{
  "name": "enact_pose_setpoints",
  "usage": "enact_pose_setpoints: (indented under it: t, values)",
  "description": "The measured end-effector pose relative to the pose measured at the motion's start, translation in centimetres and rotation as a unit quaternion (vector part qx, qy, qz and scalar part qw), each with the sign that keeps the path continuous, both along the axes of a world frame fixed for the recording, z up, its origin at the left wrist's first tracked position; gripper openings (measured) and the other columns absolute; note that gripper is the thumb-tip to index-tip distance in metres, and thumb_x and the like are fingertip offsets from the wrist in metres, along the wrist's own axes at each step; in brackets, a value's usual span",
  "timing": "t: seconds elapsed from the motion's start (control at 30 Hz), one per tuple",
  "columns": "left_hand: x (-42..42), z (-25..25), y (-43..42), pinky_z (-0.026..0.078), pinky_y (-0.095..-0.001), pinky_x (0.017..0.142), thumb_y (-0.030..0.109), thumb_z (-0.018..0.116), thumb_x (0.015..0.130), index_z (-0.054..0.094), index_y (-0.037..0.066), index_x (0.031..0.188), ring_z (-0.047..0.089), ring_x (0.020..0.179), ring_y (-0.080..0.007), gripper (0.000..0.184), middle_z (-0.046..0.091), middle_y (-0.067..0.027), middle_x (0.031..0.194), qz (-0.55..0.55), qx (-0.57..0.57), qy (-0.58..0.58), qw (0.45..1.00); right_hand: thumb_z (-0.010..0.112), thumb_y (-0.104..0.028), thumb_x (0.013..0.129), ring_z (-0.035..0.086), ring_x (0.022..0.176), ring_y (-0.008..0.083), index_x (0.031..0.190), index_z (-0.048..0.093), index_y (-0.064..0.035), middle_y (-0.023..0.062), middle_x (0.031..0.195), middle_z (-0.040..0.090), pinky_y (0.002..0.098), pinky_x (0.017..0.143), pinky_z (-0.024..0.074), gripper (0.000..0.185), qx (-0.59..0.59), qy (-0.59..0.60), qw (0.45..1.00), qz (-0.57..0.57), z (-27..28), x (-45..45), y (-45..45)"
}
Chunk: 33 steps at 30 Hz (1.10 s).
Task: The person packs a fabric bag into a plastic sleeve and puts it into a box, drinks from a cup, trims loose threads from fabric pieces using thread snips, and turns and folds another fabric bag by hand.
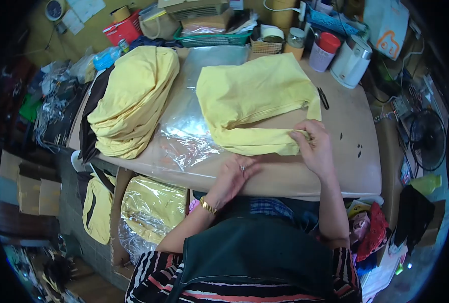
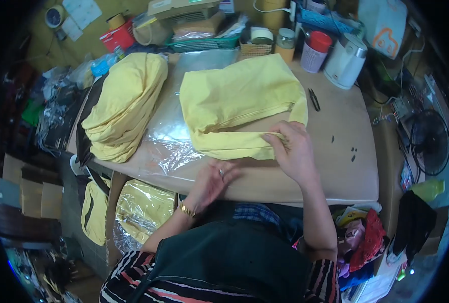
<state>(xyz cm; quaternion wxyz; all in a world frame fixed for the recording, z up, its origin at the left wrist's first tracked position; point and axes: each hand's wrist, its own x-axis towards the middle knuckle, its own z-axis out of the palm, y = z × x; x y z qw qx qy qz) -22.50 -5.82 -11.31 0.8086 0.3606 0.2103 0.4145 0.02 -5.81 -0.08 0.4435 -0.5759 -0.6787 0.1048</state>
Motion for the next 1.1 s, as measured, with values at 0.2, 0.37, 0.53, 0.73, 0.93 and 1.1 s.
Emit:
enact_pose_setpoints:
  t: [0.2, 0.37, 0.53, 0.73, 0.93, 1.1]
  values:
    - [-1.2, 1.9, 5.1, 0.050, -0.0378, 0.101, 0.028, 0.050, 0.101, 0.048, 0.005, 0.132, 0.058, 0.118, -0.0221, 0.038, 0.059, -0.0108, 0.128, 0.191, -0.151, -0.198, 0.949, 0.067, -0.011, 0.084, 0.056, 0.077, 0.0303, 0.080, 0.063, -0.0023, 0.0131, 0.071, 0.060, 0.0402, 0.078, 0.0445, 0.011, -0.027, -0.071, 0.997, 0.018, -0.1, 0.4, -2.2]
    - [-0.5, 2.1, 4.2, 0.051, -0.0345, 0.100, 0.024, 0.055, 0.099, 0.049, 0.003, 0.130, 0.059, 0.117, -0.0204, 0.038, 0.061, -0.0103, 0.125, 0.183, -0.166, -0.246, 0.937, 0.070, -0.015, 0.083, 0.058, 0.082, 0.0288, 0.090, 0.063, -0.0047, 0.0107, 0.077, 0.062, 0.0428, 0.089, 0.0424, 0.014, -0.099, -0.174, 0.980, 0.015, -0.9, 0.9, -3.9]
    - [1.8, 3.5, 2.0, 0.057, -0.0292, 0.086, 0.026, 0.056, 0.099, 0.056, 0.002, 0.119, 0.066, 0.100, -0.0156, 0.031, 0.066, -0.0082, 0.111, 0.205, -0.164, -0.149, 0.953, 0.073, -0.022, 0.079, 0.059, 0.085, 0.0247, 0.102, 0.062, -0.0079, 0.0058, 0.088, 0.062, 0.0452, 0.094, 0.0383, 0.030, 0.090, -0.197, 0.976, -0.026, 0.9, -5.3, -1.8]
    - [2.0, 2.5, 0.9, 0.056, -0.0263, 0.076, 0.025, 0.060, 0.097, 0.062, 0.006, 0.109, 0.065, 0.087, -0.0095, 0.023, 0.069, -0.0023, 0.098, 0.144, -0.125, -0.135, 0.972, 0.076, -0.020, 0.076, 0.060, 0.079, 0.0202, 0.088, 0.063, -0.0092, 0.0042, 0.079, 0.062, 0.0415, 0.090, 0.0381, 0.021, 0.154, -0.239, 0.958, -0.029, -0.2, -8.2, 1.3]
    - [1.4, 0.9, 1.3, 0.055, -0.0291, 0.087, 0.020, 0.061, 0.096, 0.060, 0.004, 0.114, 0.065, 0.097, -0.0131, 0.024, 0.069, -0.0059, 0.104, 0.037, -0.049, -0.208, 0.976, 0.070, -0.017, 0.083, 0.060, 0.072, 0.0233, 0.080, 0.060, -0.0061, 0.0067, 0.074, 0.062, 0.0414, 0.082, 0.0432, 0.015, 0.100, -0.170, 0.980, -0.005, -1.0, -6.6, 2.8]
    - [-1.5, 0.3, 0.9, 0.043, -0.0394, 0.107, 0.016, 0.056, 0.097, 0.047, 0.001, 0.130, 0.055, 0.122, -0.0239, 0.038, 0.058, -0.0134, 0.127, 0.012, -0.216, -0.250, 0.944, 0.065, -0.025, 0.087, 0.065, 0.076, 0.0296, 0.088, 0.061, 0.0006, 0.0172, 0.074, 0.060, 0.0387, 0.069, 0.0488, 0.026, -0.314, -0.180, 0.929, 0.080, -2.6, 2.4, 2.6]
